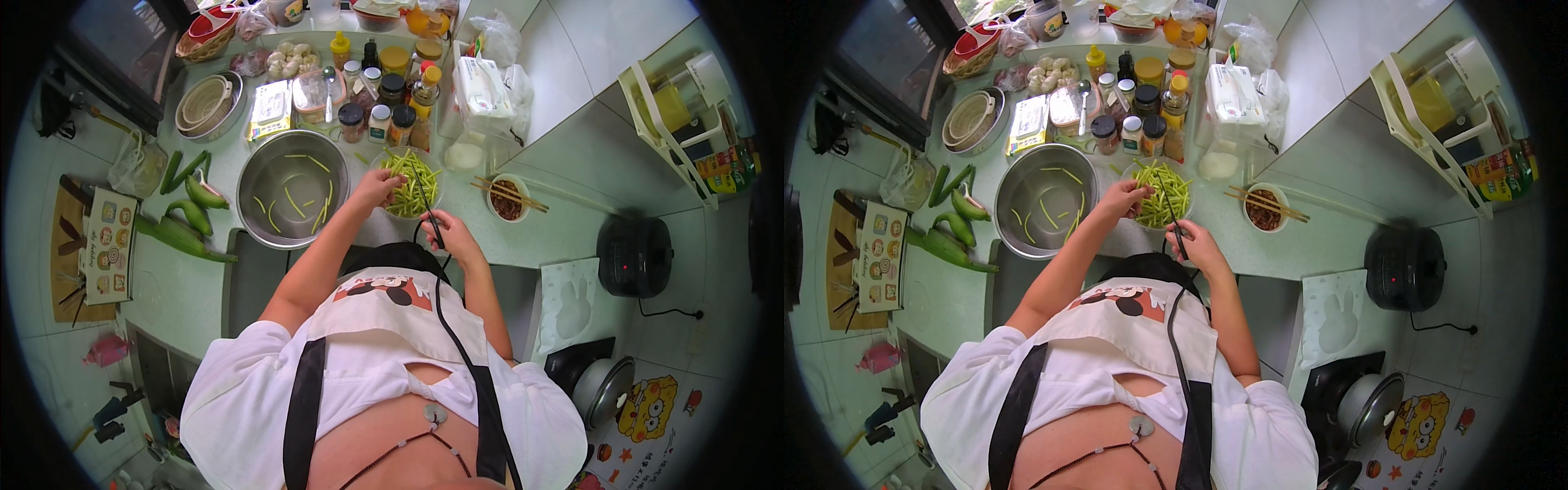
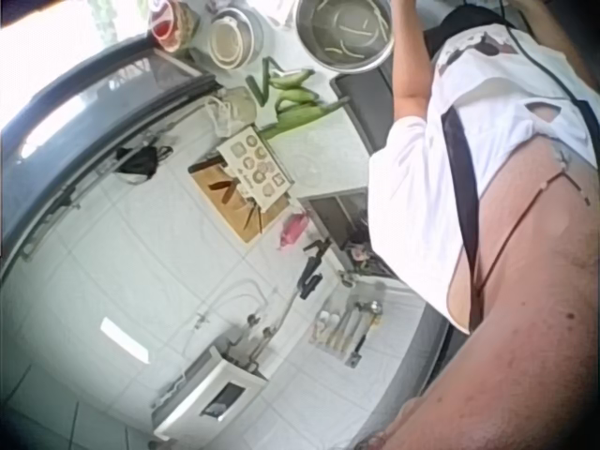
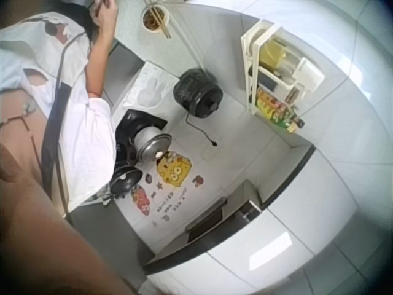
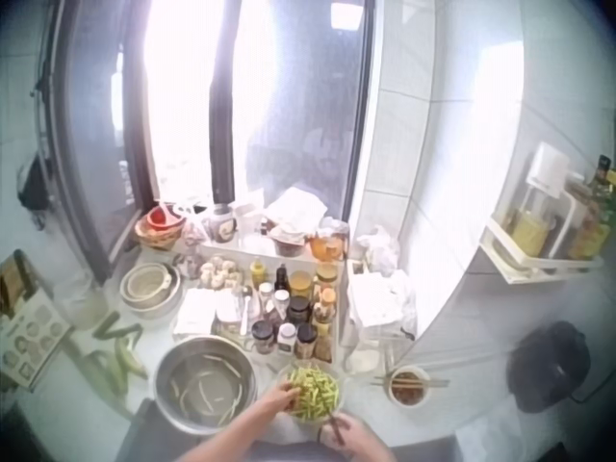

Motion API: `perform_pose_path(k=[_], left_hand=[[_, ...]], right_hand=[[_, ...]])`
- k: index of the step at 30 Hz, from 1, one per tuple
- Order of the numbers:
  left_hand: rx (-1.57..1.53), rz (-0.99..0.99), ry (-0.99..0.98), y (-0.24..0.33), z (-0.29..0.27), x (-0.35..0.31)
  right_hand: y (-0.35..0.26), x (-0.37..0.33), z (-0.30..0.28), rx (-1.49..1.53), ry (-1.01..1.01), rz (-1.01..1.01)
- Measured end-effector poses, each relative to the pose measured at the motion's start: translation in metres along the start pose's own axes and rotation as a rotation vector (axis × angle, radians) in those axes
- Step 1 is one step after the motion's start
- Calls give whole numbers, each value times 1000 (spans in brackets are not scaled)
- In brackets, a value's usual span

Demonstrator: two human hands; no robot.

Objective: The person uses scissors to cut long green vegetable strips into a green bowl, moves a metal bowl into the sink, and then uses a spoon to scoop seasoning from a small container.

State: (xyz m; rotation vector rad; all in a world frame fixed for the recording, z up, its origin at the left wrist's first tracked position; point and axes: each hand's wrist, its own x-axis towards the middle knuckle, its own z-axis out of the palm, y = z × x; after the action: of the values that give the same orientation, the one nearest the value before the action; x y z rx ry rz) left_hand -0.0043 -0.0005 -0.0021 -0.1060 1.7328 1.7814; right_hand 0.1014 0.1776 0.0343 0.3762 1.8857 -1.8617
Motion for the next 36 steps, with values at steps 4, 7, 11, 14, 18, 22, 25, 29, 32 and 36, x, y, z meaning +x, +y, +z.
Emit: perform_pose_path(k=[4,7,11,14,18,22,25,29,32,36], left_hand=[[106,-22,-109,-4,-6,0],[157,-57,-147,-1,-6,-3],[18,-73,-142,-3,-3,-5],[-28,-95,-167,2,0,-7],[-68,-101,-228,9,2,-11],[-139,-70,-258,-5,-2,-1],[-120,-98,-267,-1,-3,-2],[-101,-115,-318,3,-5,-4],[32,-140,-378,11,-8,-9],[89,-135,-339,15,-7,-11]], right_hand=[[-2,-1,1,10,14,-8],[-2,-1,2,19,19,-26],[-1,-3,2,-4,12,-35],[-1,-3,4,-27,23,-30],[-1,-4,4,-19,13,-5],[-8,-10,5,-33,-19,56],[-16,-16,6,-23,-34,87],[-8,-11,1,-10,-85,27],[0,-7,0,-2,-85,-1],[1,-6,-2,9,-63,-16]])
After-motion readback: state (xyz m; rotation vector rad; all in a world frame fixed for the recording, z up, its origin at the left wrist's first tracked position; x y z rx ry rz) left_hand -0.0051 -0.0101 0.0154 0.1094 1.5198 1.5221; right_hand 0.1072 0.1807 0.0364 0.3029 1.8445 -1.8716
